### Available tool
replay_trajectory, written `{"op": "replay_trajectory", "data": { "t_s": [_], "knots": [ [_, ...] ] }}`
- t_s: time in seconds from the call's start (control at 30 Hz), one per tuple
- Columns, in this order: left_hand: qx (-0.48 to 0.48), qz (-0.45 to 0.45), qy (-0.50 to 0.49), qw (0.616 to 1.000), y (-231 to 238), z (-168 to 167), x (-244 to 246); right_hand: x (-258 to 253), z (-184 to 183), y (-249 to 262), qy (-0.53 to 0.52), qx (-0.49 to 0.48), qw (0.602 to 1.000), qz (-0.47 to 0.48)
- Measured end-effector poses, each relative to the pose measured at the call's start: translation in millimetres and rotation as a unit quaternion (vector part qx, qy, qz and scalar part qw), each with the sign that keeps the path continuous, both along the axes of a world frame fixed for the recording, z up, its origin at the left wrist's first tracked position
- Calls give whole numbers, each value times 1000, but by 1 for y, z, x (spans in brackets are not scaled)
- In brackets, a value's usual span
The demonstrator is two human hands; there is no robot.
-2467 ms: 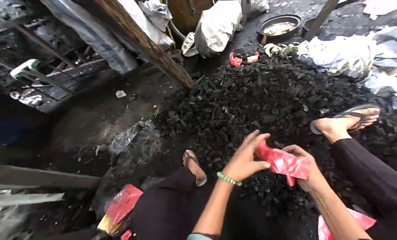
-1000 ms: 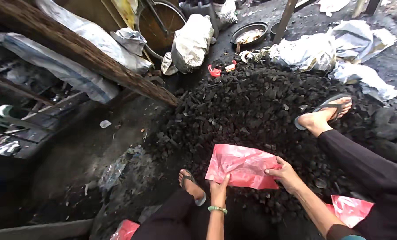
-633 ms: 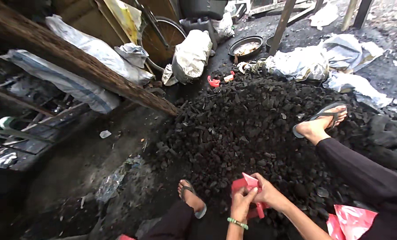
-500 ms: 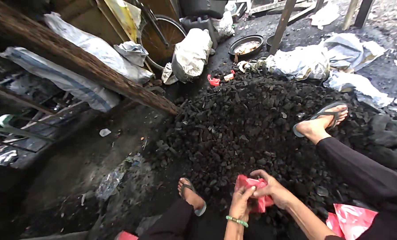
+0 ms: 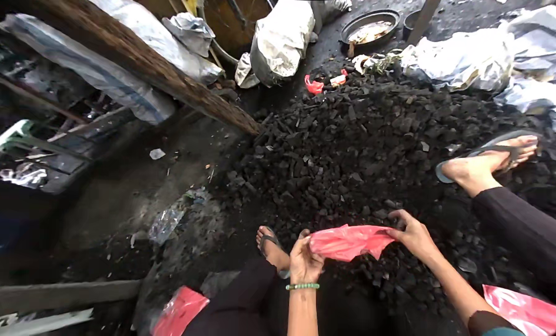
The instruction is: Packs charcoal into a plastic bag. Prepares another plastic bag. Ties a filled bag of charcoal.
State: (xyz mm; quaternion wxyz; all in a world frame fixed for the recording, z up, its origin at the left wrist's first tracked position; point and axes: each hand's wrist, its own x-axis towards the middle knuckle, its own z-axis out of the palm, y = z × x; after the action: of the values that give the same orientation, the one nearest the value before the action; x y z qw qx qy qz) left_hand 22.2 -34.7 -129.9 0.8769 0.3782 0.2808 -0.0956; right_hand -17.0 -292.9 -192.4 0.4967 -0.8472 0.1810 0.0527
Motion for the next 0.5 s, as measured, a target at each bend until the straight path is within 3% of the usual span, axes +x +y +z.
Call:
{"op": "replay_trajectory", "data": {
  "t_s": [0.03,0.1,0.17,0.2,0.27,0.3,0.33,0.37,0.4,0.43,0.5],
  "knots": [
    [22,-19,-16,999,-1,-5,3,3,-3,2,11,-20,999,38],
    [100,-113,-67,986,-9,-13,8,14,-2,16,39,30,992,118],
    [181,-267,-128,938,-21,-15,12,26,4,35,42,88,979,180],
    [228,-375,-162,884,-21,-14,19,35,6,41,23,86,977,196],
    [376,-568,-176,710,-10,-16,44,60,9,36,-8,52,979,197],
    [469,-622,-136,612,0,-22,59,74,10,29,-23,50,982,180],
    [545,-634,-85,542,11,-33,72,89,10,21,-34,72,984,158],
    [596,-614,-37,516,24,-43,86,104,11,17,-37,114,983,136],
    [630,-569,-6,528,36,-51,99,120,11,17,-30,169,978,121],
    [656,-501,2,565,45,-58,112,137,10,20,-23,231,966,116],
    [649,-302,-21,698,61,-76,137,172,7,33,-12,309,943,123]
  ]
}}
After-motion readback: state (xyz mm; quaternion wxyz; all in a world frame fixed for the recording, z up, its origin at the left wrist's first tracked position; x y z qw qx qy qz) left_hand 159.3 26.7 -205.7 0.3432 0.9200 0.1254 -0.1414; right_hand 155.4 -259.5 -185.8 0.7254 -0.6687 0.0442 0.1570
